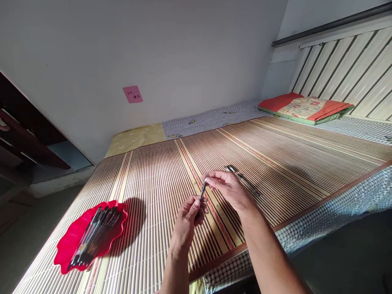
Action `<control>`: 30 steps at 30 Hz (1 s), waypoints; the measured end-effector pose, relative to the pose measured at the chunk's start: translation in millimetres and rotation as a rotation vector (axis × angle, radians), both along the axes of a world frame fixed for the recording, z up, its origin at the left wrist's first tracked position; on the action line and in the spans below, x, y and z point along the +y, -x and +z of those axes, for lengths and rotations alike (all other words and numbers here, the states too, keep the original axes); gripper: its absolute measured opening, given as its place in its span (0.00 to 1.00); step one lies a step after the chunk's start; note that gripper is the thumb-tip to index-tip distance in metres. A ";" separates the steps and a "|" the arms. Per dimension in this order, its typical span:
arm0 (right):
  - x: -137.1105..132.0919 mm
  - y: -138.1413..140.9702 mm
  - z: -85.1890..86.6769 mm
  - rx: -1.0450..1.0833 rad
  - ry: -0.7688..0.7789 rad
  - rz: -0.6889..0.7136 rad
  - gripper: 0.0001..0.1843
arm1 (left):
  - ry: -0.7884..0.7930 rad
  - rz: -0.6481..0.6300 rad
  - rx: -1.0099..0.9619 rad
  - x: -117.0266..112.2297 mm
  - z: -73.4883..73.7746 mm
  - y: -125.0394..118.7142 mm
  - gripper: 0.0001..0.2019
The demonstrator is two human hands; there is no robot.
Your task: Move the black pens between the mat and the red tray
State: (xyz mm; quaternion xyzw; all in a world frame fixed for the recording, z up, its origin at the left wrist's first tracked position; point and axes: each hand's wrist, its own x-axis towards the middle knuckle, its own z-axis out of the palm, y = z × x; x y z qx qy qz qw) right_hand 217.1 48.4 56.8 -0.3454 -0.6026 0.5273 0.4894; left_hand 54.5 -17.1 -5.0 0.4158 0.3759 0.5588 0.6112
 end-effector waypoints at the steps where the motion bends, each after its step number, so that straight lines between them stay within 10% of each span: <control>1: -0.1 0.3 -0.3 0.010 0.018 -0.003 0.15 | -0.005 -0.008 0.002 -0.3 0.0 -0.3 0.17; 30: 4.7 0.6 -11.1 0.033 0.067 0.035 0.20 | -0.014 -0.027 0.062 2.1 -3.7 2.6 0.11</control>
